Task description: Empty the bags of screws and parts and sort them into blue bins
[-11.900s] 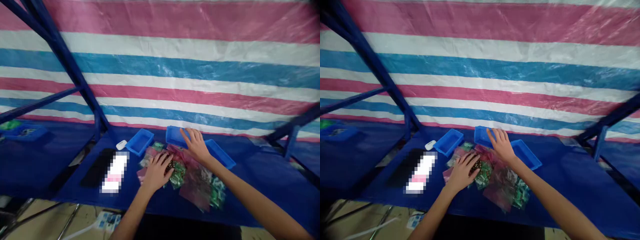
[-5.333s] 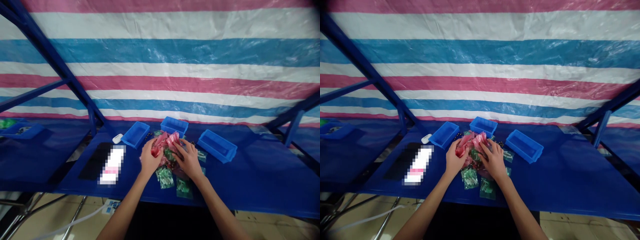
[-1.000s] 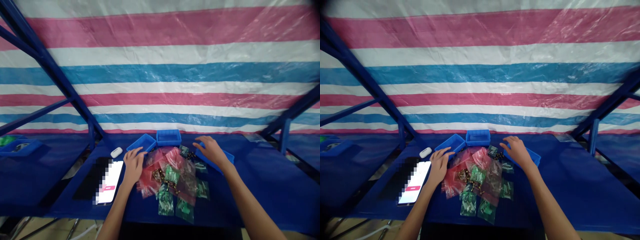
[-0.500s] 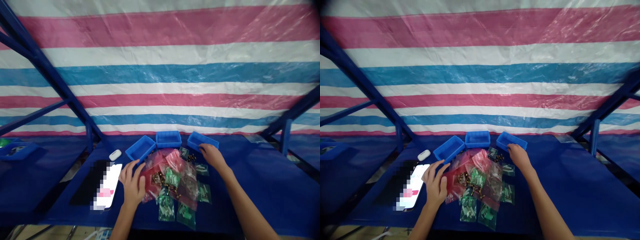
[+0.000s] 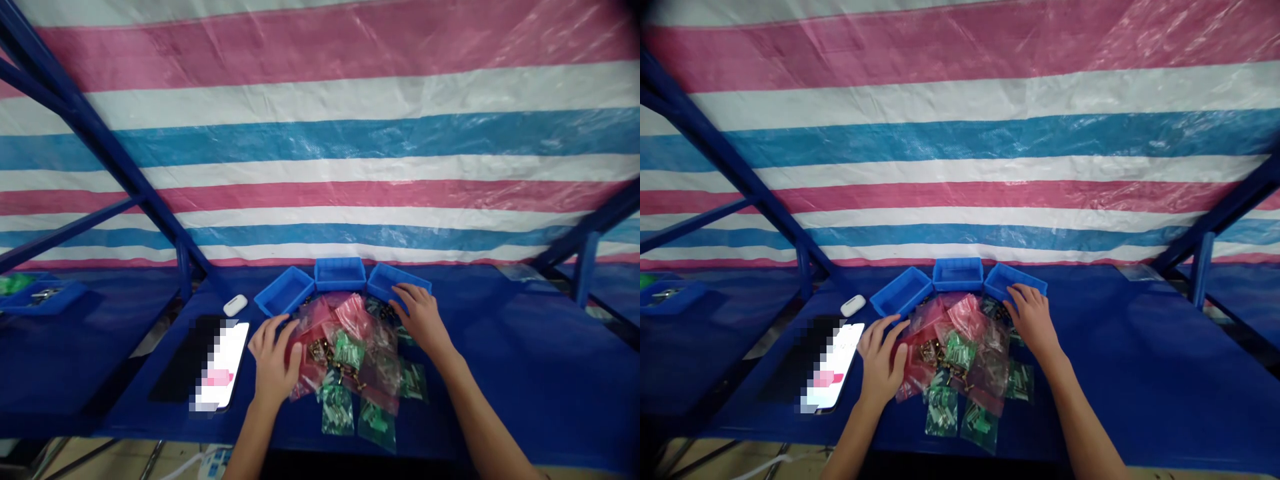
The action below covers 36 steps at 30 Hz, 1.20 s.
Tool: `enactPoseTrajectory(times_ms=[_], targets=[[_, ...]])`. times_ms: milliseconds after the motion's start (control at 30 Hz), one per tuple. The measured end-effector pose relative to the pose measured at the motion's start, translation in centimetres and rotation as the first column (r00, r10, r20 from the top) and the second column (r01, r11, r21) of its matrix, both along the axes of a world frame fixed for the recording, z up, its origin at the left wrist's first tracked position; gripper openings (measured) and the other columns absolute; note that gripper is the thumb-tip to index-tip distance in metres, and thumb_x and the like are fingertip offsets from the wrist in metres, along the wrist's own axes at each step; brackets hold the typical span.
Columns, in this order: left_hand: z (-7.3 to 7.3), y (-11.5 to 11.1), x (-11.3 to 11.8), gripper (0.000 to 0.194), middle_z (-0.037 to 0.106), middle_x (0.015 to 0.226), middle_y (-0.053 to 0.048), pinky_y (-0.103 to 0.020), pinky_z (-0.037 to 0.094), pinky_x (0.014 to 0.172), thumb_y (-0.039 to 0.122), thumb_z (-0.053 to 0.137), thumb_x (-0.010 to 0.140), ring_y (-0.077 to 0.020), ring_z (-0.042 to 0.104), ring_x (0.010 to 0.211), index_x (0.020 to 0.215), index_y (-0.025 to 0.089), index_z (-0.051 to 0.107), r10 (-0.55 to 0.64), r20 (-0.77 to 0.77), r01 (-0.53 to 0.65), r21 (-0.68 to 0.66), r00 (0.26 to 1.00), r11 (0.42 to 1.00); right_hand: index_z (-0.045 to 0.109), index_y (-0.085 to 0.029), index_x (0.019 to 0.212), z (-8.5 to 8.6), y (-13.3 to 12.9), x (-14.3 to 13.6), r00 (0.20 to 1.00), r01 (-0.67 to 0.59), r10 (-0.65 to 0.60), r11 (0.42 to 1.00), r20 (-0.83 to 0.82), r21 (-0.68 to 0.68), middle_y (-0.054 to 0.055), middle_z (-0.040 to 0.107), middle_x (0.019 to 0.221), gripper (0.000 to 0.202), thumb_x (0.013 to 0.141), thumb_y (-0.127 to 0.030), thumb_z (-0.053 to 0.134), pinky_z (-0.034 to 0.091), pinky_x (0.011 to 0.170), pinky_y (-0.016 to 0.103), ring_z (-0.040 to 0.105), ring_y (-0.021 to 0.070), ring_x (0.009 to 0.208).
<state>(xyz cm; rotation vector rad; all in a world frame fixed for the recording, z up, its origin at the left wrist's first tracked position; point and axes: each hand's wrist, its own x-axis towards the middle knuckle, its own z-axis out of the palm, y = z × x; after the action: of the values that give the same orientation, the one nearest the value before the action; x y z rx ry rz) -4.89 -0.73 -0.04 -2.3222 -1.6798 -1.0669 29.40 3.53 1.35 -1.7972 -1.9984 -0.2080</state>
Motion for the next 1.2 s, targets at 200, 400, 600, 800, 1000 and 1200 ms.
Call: enactPoseTrajectory(times_ms=[200, 400, 600, 800, 1000, 1200], targets=[[-0.4, 0.0, -0.2, 0.035, 0.053, 0.131, -0.011, -0.050, 0.030, 0.102, 0.024, 0.044, 0.091, -0.0307, 0.042, 0.123, 0.124, 0.022, 0.057, -0.044, 0.018, 0.044, 0.030, 0.999, 0.999, 0.064, -0.023, 0.110, -1.8, -6.3, -0.6, 0.983, 0.026, 0.036, 0.942, -0.178, 0.334, 0.009, 0.063, 0.113, 0.022, 0.089, -0.029, 0.059, 0.042, 0.093, 0.044, 0.055, 0.0268, 0.106], [-0.5, 0.0, 0.0, 0.036, 0.053, 0.130, -0.012, -0.050, 0.030, 0.101, 0.024, 0.045, 0.091, -0.0313, 0.042, 0.123, 0.124, 0.022, 0.056, -0.076, 0.015, 0.075, 0.029, 0.997, 0.997, 0.039, -0.024, 0.143, -3.4, -9.4, -3.6, 0.996, -0.047, 0.053, 0.995, -0.071, 0.089, 0.010, 0.054, 0.137, 0.055, 0.092, -0.036, 0.053, 0.035, 0.099, 0.048, 0.045, 0.0305, 0.125], [-0.3, 0.0, 0.0, 0.039, 0.054, 0.129, -0.011, -0.050, 0.030, 0.101, 0.025, 0.036, 0.094, -0.0299, 0.041, 0.124, 0.128, 0.022, 0.053, -0.121, 0.045, 0.123, -0.022, 0.992, 0.992, 0.006, -0.025, 0.154, -3.2, -7.3, -4.7, 0.996, -0.060, 0.060, 0.998, -0.060, 0.012, 0.007, 0.056, 0.137, 0.067, 0.097, -0.030, 0.040, 0.011, 0.110, 0.059, 0.034, 0.0297, 0.136], [-0.3, 0.2, -0.1, 0.039, 0.055, 0.128, -0.011, -0.049, 0.030, 0.103, 0.030, 0.034, 0.095, -0.0291, 0.042, 0.123, 0.129, 0.022, 0.053, -0.100, 0.100, 0.104, -0.040, 0.990, 0.994, 0.017, -0.033, 0.152, -2.4, -5.8, -4.0, 0.976, -0.161, 0.146, 0.984, -0.160, -0.082, 0.007, 0.059, 0.127, 0.076, 0.088, -0.037, 0.058, 0.016, 0.110, 0.058, 0.047, 0.0308, 0.123], [-0.5, 0.8, -0.2, 0.036, 0.058, 0.124, -0.011, -0.047, 0.032, 0.102, 0.029, 0.035, 0.096, -0.0281, 0.046, 0.120, 0.125, 0.020, 0.055, -0.041, 0.155, 0.047, -0.032, 0.987, 0.998, 0.027, -0.030, 0.149, -0.3, -6.3, -2.1, 0.814, -0.232, 0.088, 0.956, -0.575, -0.182, 0.006, 0.058, 0.104, 0.068, 0.088, -0.035, 0.056, 0.048, 0.084, 0.037, 0.059, 0.0208, 0.090], [-0.7, 0.9, -0.5, 0.033, 0.060, 0.120, -0.011, -0.046, 0.034, 0.102, 0.027, 0.038, 0.095, -0.0274, 0.047, 0.117, 0.121, 0.019, 0.057, -0.019, 0.183, 0.019, -0.001, 0.983, 1.000, 0.050, -0.028, 0.135, 0.2, -7.9, 0.3, 0.590, -0.120, -0.078, 0.976, -0.803, -0.183, 0.003, 0.059, 0.100, 0.057, 0.081, -0.038, 0.067, 0.050, 0.081, 0.030, 0.061, 0.0183, 0.090]])
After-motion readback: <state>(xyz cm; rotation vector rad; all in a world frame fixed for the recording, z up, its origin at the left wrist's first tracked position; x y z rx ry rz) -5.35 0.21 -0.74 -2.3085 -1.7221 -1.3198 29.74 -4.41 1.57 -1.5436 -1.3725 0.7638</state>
